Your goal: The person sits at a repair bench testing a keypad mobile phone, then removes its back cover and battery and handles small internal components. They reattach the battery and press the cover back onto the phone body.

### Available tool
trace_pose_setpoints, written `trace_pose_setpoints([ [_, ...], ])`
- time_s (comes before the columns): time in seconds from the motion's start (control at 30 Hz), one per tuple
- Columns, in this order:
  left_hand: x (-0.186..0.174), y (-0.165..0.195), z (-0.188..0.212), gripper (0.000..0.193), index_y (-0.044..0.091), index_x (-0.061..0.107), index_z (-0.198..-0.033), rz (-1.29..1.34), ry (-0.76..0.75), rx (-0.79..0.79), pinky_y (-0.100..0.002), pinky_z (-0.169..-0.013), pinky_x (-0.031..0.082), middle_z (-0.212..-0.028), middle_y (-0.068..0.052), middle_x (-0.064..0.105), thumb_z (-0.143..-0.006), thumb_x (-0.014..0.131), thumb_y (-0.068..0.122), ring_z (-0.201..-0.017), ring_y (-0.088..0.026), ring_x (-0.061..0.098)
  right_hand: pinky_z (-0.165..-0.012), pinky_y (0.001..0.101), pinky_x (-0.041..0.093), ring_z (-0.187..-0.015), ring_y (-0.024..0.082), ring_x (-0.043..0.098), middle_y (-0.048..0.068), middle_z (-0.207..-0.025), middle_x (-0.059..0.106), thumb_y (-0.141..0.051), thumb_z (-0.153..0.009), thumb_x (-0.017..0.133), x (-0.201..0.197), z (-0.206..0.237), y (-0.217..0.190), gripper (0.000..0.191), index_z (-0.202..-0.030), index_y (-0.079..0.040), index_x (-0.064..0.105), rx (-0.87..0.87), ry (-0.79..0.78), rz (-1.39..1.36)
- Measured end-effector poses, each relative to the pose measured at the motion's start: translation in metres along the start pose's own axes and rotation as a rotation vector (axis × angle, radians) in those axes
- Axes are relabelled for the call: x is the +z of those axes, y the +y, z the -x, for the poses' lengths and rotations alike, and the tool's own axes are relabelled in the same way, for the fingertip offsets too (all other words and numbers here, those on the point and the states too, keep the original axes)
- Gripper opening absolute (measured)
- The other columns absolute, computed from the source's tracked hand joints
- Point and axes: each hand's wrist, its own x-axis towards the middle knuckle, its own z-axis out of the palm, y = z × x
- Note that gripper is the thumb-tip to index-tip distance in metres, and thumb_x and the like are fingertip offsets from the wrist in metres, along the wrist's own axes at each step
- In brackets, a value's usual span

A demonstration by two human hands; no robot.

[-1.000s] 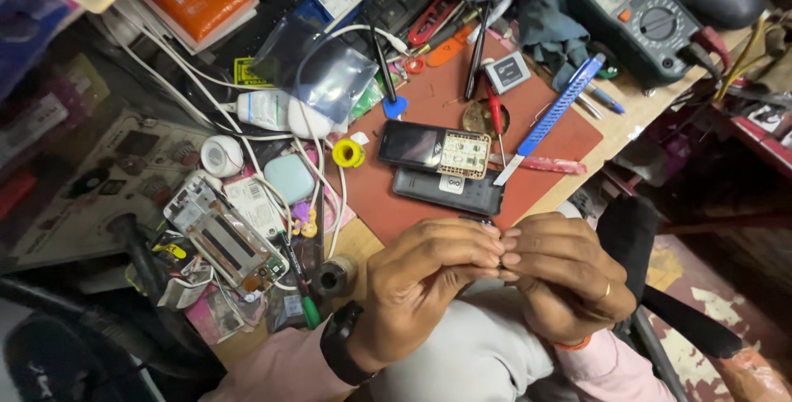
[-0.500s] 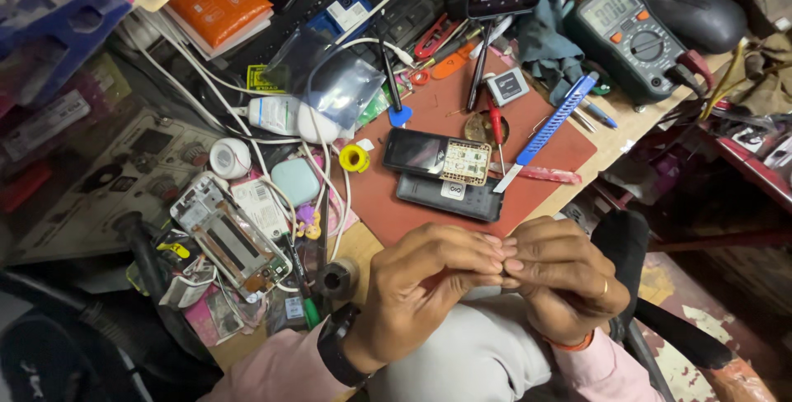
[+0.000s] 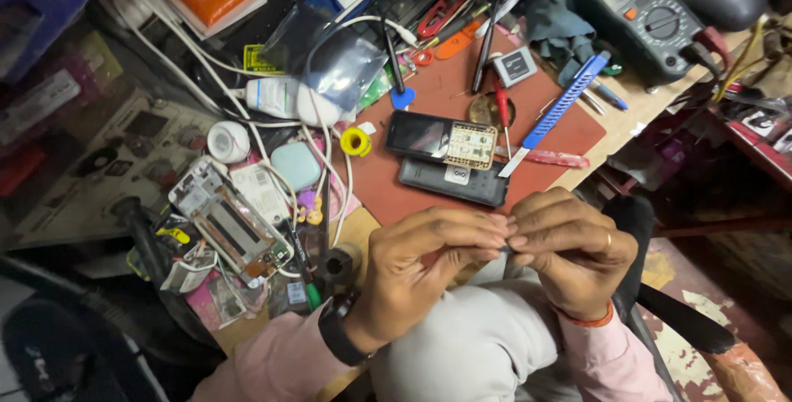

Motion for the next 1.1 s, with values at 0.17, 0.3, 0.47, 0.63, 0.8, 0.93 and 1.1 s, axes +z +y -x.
trace_pose_setpoints([
  [0.17, 0.000, -0.005, 0.001, 0.015, -0.001, 0.070, -0.115, 0.054, -0.009, -0.025, -0.032, -0.106, 0.061, -0.119, -0.013, 0.073, -0.101, 0.067, -0.006, -0.118, -0.022, 0.073, -0.086, 0.0360, 0.061, -0.089, 0.024, 0.072, 0.010, -0.091, 0.073, -0.010, -0.087, 0.084, 0.002, 0.002, 0.002, 0.017, -0.095, 0.000, 0.073, 0.030, 0.017, -0.010],
  [0.3, 0.008, -0.010, 0.002, 0.016, -0.002, 0.068, -0.115, 0.286, 0.060, -0.129, -0.032, -0.108, 0.058, -0.120, -0.013, 0.070, -0.100, 0.067, -0.008, -0.117, -0.020, 0.069, -0.083, 0.0350, 0.059, -0.089, 0.023, 0.070, 0.012, -0.098, 0.071, -0.017, -0.084, 0.086, 0.006, 0.004, 0.006, 0.035, -0.107, 0.005, 0.070, 0.064, 0.065, -0.085],
  [0.47, 0.005, -0.012, 0.004, 0.016, -0.002, 0.070, -0.114, 0.126, 0.072, -0.152, -0.029, -0.101, 0.060, -0.118, -0.011, 0.073, -0.098, 0.072, -0.004, -0.112, -0.017, 0.072, -0.085, 0.0343, 0.058, -0.090, 0.023, 0.071, 0.013, -0.094, 0.072, -0.012, -0.091, 0.083, 0.004, 0.009, 0.010, 0.026, -0.108, 0.004, 0.070, 0.102, 0.076, -0.086],
  [0.63, 0.003, -0.011, 0.003, 0.019, -0.001, 0.071, -0.117, 0.147, 0.050, -0.231, -0.026, -0.091, 0.061, -0.118, -0.010, 0.073, -0.098, 0.073, 0.001, -0.101, -0.012, 0.073, -0.083, 0.0332, 0.057, -0.090, 0.024, 0.070, 0.015, -0.095, 0.071, -0.005, -0.094, 0.081, 0.004, 0.014, 0.011, 0.017, -0.100, 0.006, 0.070, 0.165, 0.130, -0.129],
  [0.8, 0.004, -0.009, 0.003, 0.026, 0.000, 0.070, -0.118, 0.181, 0.053, -0.293, -0.022, -0.082, 0.060, -0.117, -0.008, 0.071, -0.094, 0.077, 0.003, -0.095, -0.009, 0.071, -0.083, 0.0340, 0.058, -0.089, 0.025, 0.071, 0.016, -0.095, 0.070, -0.002, -0.094, 0.081, 0.003, 0.015, 0.011, 0.017, -0.102, 0.007, 0.068, 0.205, 0.158, -0.209],
  [0.93, 0.006, -0.009, 0.002, 0.024, 0.000, 0.072, -0.117, 0.208, 0.065, -0.312, -0.022, -0.079, 0.058, -0.112, -0.007, 0.071, -0.094, 0.078, 0.004, -0.093, -0.008, 0.070, -0.081, 0.0338, 0.059, -0.089, 0.025, 0.070, 0.016, -0.096, 0.071, -0.003, -0.095, 0.080, 0.003, 0.013, 0.011, 0.017, -0.102, 0.006, 0.068, 0.185, 0.154, -0.230],
  [1.1, 0.004, -0.009, 0.002, 0.022, 0.002, 0.074, -0.114, -0.002, 0.069, -0.186, -0.023, -0.080, 0.057, -0.107, -0.006, 0.072, -0.093, 0.081, 0.004, -0.091, -0.009, 0.069, -0.082, 0.0341, 0.058, -0.089, 0.025, 0.071, 0.015, -0.096, 0.071, -0.004, -0.094, 0.080, 0.003, 0.012, 0.010, 0.019, -0.107, 0.004, 0.068, 0.175, 0.125, -0.194],
])
